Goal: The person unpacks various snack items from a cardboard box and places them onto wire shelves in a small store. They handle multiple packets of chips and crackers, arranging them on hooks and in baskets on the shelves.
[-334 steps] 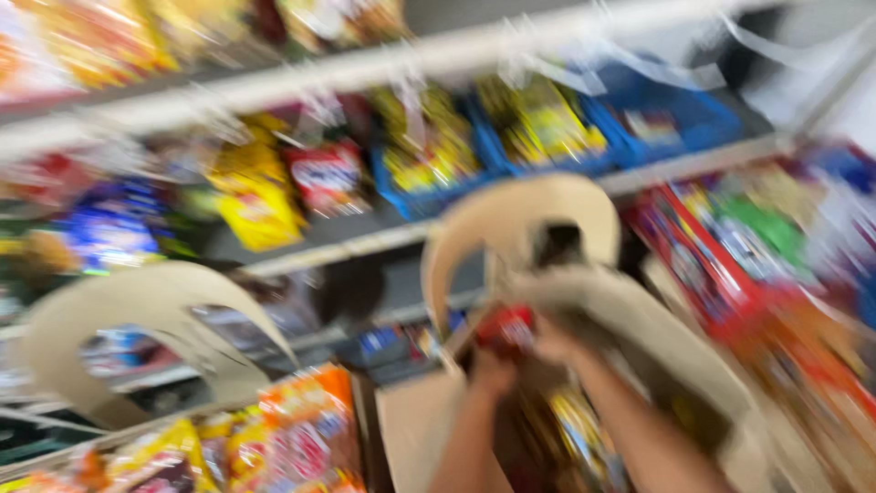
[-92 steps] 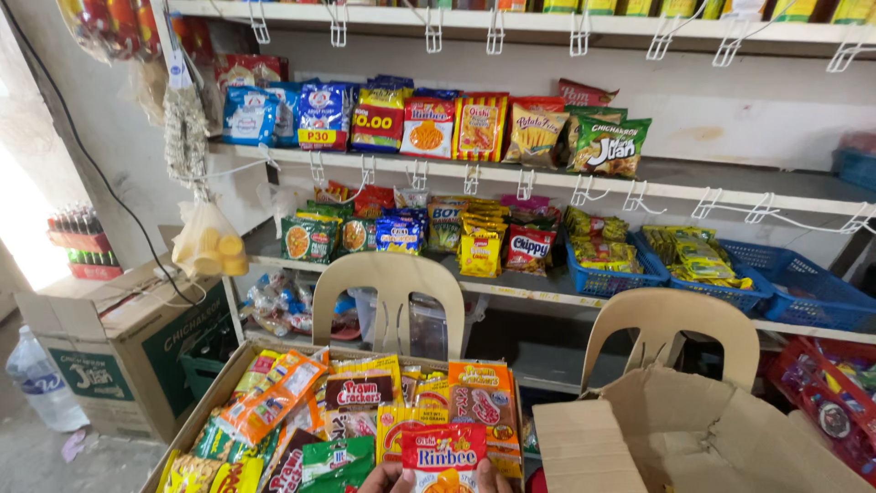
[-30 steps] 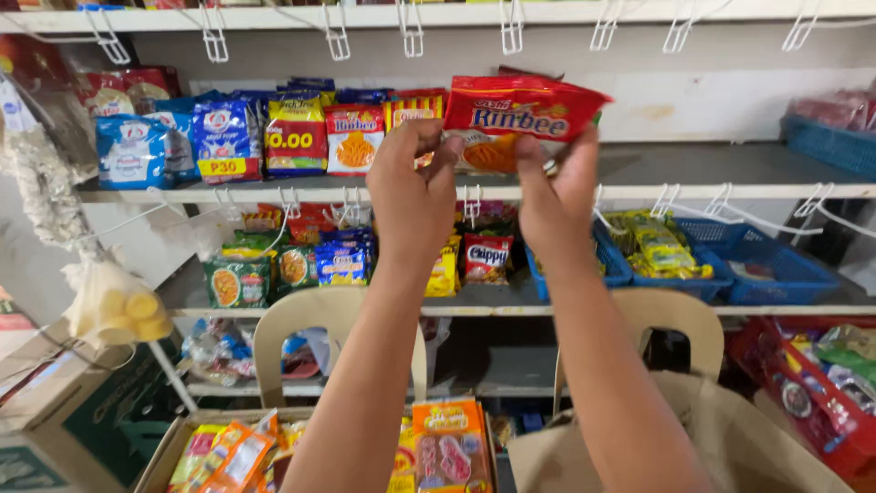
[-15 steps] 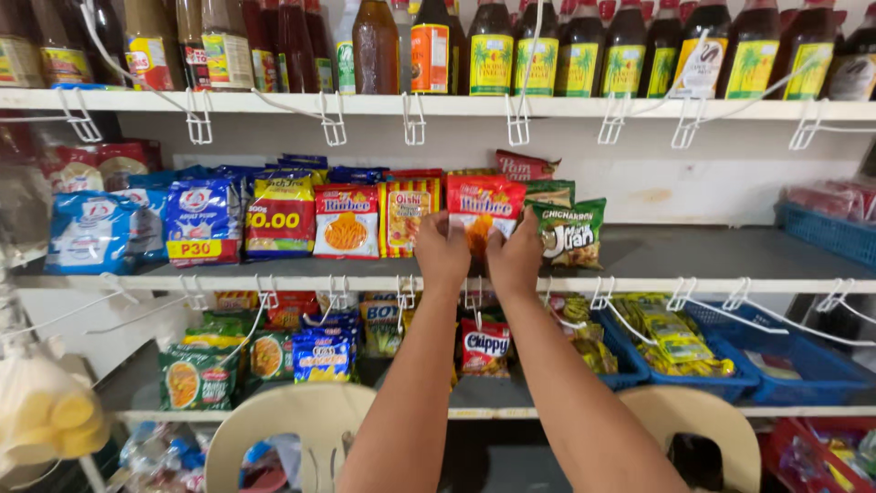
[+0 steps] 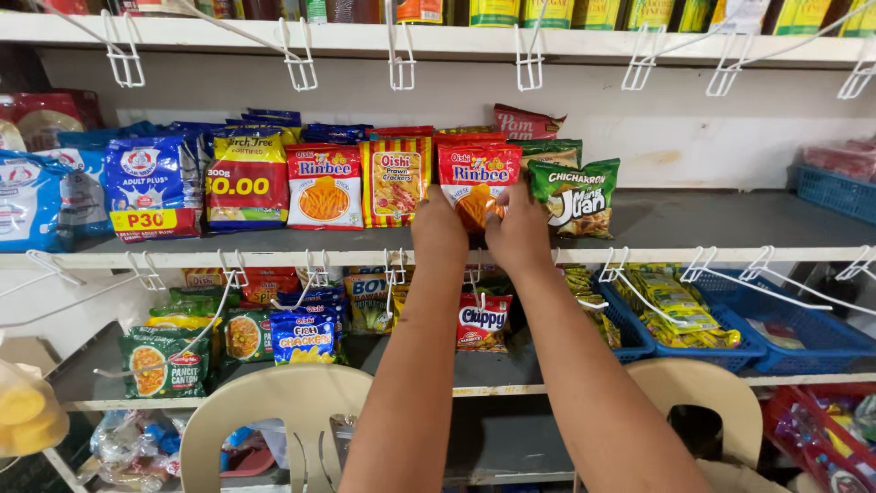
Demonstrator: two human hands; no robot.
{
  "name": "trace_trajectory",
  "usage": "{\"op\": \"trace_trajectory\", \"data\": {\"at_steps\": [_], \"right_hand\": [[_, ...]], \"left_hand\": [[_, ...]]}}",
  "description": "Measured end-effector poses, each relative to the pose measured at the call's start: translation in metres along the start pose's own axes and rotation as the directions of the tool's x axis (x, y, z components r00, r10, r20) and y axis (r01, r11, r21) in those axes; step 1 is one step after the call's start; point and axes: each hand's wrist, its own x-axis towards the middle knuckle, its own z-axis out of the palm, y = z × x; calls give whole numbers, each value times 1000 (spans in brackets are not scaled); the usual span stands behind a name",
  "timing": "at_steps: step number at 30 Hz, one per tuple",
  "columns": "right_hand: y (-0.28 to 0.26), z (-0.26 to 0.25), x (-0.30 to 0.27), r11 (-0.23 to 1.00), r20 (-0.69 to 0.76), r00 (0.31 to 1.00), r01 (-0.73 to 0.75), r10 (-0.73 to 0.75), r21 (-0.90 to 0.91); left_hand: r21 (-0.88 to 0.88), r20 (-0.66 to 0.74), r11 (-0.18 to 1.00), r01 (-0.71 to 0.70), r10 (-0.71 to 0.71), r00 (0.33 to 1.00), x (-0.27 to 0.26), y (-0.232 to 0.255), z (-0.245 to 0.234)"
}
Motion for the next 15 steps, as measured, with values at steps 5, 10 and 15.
{"op": "trace_trajectory", "data": {"at_steps": [5, 10, 15], "right_hand": [[-4, -3, -4, 995, -60, 994, 94, -97, -37], [-6, 0, -5, 996, 3, 1000, -7, 7, -90], [-9, 0, -4, 987, 13, 1000, -15, 17, -161]], "left_hand": [[-27, -3, 998, -54, 54, 999, -14, 10, -11], [25, 25, 993, -117, 117, 993, -17, 5, -11], [65, 27, 988, -137, 135, 990, -11, -2, 1]]}}
